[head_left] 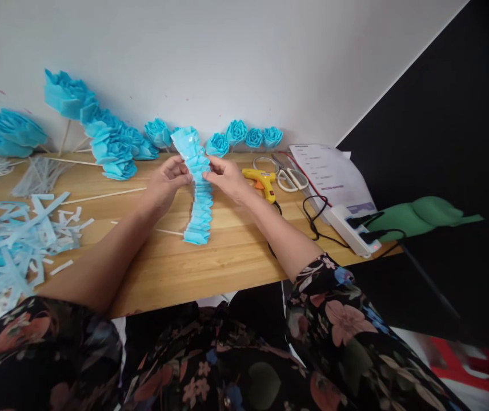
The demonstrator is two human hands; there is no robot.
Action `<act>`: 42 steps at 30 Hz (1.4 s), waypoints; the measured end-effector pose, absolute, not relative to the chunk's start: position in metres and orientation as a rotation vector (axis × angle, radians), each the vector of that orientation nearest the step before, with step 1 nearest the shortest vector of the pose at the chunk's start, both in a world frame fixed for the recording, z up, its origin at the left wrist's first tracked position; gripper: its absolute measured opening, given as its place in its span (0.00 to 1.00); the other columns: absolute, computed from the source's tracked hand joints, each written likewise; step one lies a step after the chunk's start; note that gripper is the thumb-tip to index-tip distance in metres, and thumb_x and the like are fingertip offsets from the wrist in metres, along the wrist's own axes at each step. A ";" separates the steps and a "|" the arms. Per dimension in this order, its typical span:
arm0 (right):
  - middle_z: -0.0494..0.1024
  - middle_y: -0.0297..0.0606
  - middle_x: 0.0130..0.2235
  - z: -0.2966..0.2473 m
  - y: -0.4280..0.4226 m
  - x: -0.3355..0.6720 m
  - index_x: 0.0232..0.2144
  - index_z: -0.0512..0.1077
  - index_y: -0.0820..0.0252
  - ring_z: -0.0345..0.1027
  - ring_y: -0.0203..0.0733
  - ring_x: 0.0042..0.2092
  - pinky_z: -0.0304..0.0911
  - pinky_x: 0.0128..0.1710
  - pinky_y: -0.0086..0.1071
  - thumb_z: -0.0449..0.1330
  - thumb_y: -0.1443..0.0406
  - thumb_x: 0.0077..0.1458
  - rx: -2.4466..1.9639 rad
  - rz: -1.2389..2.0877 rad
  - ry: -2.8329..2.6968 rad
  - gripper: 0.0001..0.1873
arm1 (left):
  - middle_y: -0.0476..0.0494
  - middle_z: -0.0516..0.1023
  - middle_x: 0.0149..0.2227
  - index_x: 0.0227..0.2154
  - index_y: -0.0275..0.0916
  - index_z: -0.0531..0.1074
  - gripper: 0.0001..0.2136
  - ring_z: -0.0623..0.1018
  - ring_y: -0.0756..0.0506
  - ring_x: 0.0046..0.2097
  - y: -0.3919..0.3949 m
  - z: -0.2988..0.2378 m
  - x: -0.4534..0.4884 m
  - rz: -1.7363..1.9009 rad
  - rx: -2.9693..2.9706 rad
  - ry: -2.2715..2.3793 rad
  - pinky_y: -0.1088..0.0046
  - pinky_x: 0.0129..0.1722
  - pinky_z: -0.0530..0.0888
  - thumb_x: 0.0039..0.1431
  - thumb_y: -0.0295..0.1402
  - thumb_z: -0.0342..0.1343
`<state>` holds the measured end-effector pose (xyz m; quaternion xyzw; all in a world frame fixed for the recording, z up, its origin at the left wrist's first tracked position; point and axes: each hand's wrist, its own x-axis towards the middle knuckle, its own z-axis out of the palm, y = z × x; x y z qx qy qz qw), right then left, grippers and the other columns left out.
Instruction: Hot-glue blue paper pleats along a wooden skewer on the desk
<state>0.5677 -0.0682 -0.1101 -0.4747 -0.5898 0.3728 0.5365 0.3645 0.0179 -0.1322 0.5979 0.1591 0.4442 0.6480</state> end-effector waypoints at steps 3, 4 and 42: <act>0.92 0.39 0.51 -0.100 -0.075 0.565 0.51 0.87 0.56 0.82 0.52 0.59 0.77 0.65 0.44 0.73 0.55 0.60 -1.118 0.946 -1.327 0.19 | 0.48 0.85 0.37 0.49 0.43 0.85 0.23 0.83 0.45 0.38 0.019 -0.132 0.364 1.013 1.350 0.366 0.69 0.42 0.83 0.51 0.33 0.82; 0.92 0.39 0.52 -0.096 -0.077 0.564 0.50 0.88 0.56 0.81 0.53 0.62 0.76 0.67 0.44 0.73 0.55 0.61 -1.124 0.959 -1.297 0.18 | 0.48 0.84 0.37 0.49 0.43 0.84 0.22 0.83 0.45 0.37 0.019 -0.133 0.364 1.013 1.349 0.371 0.69 0.41 0.83 0.51 0.33 0.82; 0.90 0.37 0.50 -0.083 -0.085 0.557 0.44 0.84 0.56 0.80 0.50 0.56 0.77 0.58 0.38 0.75 0.56 0.54 -1.088 1.045 -1.280 0.17 | 0.45 0.89 0.41 0.47 0.41 0.85 0.24 0.86 0.45 0.40 0.010 -0.126 0.365 1.011 1.336 0.356 0.69 0.45 0.85 0.51 0.40 0.87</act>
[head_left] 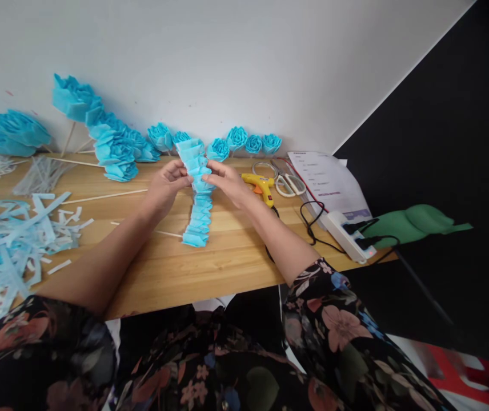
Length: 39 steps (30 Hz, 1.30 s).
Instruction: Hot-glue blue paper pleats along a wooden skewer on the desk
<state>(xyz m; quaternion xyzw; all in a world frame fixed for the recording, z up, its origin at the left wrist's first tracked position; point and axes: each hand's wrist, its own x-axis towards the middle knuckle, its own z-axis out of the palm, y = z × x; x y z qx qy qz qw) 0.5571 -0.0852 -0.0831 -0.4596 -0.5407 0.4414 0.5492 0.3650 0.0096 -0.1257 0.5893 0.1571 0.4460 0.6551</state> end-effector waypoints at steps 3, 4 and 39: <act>0.89 0.38 0.51 -0.077 -0.089 0.556 0.48 0.85 0.56 0.79 0.50 0.59 0.77 0.60 0.38 0.75 0.54 0.58 -1.117 1.068 -1.224 0.19 | 0.46 0.88 0.40 0.47 0.42 0.84 0.24 0.86 0.43 0.40 0.010 -0.127 0.366 1.007 1.338 0.343 0.67 0.45 0.85 0.52 0.40 0.87; 0.89 0.38 0.50 -0.077 -0.089 0.555 0.49 0.84 0.56 0.80 0.49 0.58 0.78 0.58 0.37 0.76 0.55 0.58 -1.132 1.063 -1.193 0.19 | 0.46 0.88 0.39 0.47 0.42 0.84 0.24 0.87 0.42 0.41 0.010 -0.128 0.367 0.998 1.345 0.340 0.66 0.45 0.85 0.52 0.40 0.87; 0.86 0.36 0.45 -0.096 -0.078 0.561 0.45 0.81 0.56 0.79 0.46 0.48 0.79 0.50 0.35 0.78 0.48 0.55 -1.120 0.911 -1.249 0.24 | 0.46 0.86 0.38 0.44 0.42 0.84 0.20 0.84 0.44 0.40 -0.002 -0.120 0.367 1.076 1.339 0.413 0.68 0.45 0.83 0.55 0.44 0.83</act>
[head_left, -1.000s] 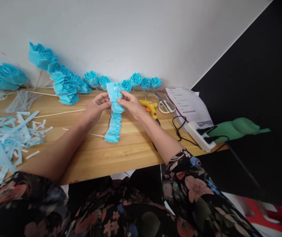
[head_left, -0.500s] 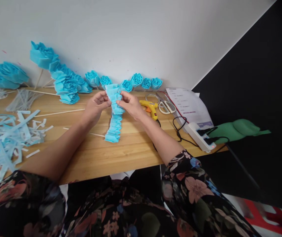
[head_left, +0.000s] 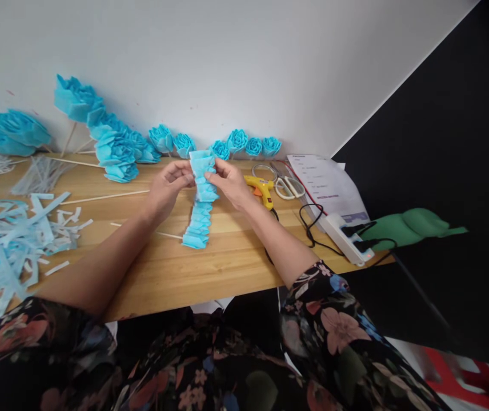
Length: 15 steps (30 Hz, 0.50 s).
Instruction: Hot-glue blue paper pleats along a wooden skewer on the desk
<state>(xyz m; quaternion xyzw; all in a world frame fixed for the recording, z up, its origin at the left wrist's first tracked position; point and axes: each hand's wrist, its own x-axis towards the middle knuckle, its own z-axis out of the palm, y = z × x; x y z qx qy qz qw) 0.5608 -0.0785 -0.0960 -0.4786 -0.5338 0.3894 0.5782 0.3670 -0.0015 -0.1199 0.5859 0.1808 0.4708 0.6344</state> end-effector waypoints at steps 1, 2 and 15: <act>0.87 0.36 0.46 -0.097 -0.078 0.562 0.46 0.81 0.56 0.79 0.46 0.49 0.79 0.50 0.36 0.78 0.48 0.56 -1.115 0.896 -1.253 0.24 | 0.46 0.86 0.37 0.43 0.42 0.83 0.18 0.83 0.45 0.38 -0.001 -0.120 0.367 1.084 1.327 0.429 0.68 0.44 0.82 0.57 0.44 0.81; 0.88 0.37 0.48 -0.098 -0.077 0.562 0.48 0.81 0.56 0.80 0.47 0.50 0.80 0.51 0.36 0.77 0.48 0.56 -1.109 0.885 -1.258 0.25 | 0.47 0.85 0.36 0.40 0.42 0.82 0.17 0.82 0.45 0.37 -0.001 -0.119 0.367 1.086 1.316 0.446 0.68 0.43 0.82 0.58 0.45 0.79; 0.90 0.41 0.58 -0.096 -0.084 0.562 0.74 0.74 0.54 0.85 0.54 0.62 0.77 0.72 0.52 0.70 0.61 0.66 -1.202 0.717 -1.476 0.36 | 0.39 0.92 0.48 0.46 0.41 0.89 0.21 0.89 0.34 0.51 -0.005 -0.110 0.369 0.994 1.267 0.416 0.62 0.49 0.83 0.67 0.55 0.72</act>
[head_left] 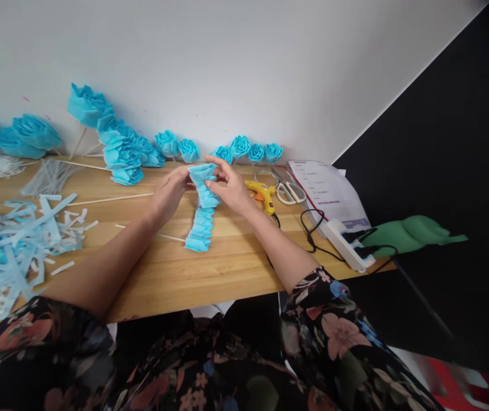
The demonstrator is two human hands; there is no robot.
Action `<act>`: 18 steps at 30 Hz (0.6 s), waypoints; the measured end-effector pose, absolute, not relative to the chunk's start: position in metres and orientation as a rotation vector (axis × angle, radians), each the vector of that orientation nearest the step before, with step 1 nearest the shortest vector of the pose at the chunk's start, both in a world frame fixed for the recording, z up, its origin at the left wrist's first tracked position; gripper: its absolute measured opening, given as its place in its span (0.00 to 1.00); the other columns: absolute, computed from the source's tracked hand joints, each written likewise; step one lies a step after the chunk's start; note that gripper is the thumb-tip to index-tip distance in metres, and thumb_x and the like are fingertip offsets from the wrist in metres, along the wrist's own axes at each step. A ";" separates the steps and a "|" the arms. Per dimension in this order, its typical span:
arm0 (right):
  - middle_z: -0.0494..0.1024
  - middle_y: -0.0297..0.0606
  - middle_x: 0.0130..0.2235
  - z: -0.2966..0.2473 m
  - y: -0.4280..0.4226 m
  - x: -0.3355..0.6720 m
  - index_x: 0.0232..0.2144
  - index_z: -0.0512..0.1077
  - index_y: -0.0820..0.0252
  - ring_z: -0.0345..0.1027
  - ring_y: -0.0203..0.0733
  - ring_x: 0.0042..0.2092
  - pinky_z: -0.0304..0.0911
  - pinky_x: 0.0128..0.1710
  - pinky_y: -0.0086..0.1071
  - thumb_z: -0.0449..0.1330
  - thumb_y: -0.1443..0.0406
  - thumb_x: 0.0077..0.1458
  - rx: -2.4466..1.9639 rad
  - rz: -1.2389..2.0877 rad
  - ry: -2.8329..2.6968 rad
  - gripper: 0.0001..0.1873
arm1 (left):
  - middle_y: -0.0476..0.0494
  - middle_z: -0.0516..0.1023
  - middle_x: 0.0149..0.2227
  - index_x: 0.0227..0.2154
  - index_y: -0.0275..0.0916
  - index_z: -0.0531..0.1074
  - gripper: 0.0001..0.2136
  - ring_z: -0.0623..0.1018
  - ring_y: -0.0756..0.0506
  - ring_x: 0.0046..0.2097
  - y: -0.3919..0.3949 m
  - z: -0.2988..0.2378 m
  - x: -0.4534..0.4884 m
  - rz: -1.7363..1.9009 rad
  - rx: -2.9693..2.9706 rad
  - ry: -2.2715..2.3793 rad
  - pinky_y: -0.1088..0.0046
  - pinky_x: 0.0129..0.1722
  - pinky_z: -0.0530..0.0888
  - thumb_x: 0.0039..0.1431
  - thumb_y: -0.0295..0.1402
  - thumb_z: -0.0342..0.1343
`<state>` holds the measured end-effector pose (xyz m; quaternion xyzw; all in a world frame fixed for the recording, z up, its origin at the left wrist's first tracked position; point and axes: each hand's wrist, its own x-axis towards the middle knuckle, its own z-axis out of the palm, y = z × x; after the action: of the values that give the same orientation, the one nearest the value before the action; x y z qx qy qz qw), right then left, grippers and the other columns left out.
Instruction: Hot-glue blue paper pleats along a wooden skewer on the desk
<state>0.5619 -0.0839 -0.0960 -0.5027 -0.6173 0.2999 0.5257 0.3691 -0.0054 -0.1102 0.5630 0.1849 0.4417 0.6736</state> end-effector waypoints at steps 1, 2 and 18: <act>0.91 0.41 0.56 -0.096 -0.084 0.562 0.74 0.74 0.54 0.85 0.54 0.61 0.77 0.72 0.53 0.69 0.62 0.66 -1.224 0.696 -1.479 0.36 | 0.39 0.92 0.47 0.45 0.42 0.89 0.20 0.89 0.34 0.51 -0.005 -0.110 0.368 1.006 1.271 0.407 0.63 0.48 0.83 0.67 0.55 0.72; 0.91 0.40 0.55 -0.096 -0.084 0.563 0.74 0.73 0.53 0.86 0.53 0.60 0.77 0.72 0.53 0.69 0.62 0.66 -1.246 0.678 -1.480 0.36 | 0.39 0.92 0.46 0.44 0.42 0.89 0.20 0.89 0.34 0.51 -0.005 -0.110 0.367 1.019 1.273 0.402 0.63 0.48 0.83 0.66 0.55 0.73; 0.89 0.43 0.59 -0.105 -0.079 0.563 0.74 0.74 0.53 0.86 0.54 0.58 0.84 0.61 0.46 0.72 0.52 0.68 -1.212 0.879 -1.346 0.37 | 0.46 0.83 0.30 0.31 0.40 0.81 0.22 0.80 0.45 0.34 0.000 -0.117 0.365 1.116 1.333 0.620 0.67 0.40 0.79 0.51 0.52 0.83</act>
<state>0.5625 -0.0786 -0.1045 -0.5088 -0.5650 0.3688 0.5347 0.3647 0.0001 -0.1170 0.5759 0.2680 0.4820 0.6034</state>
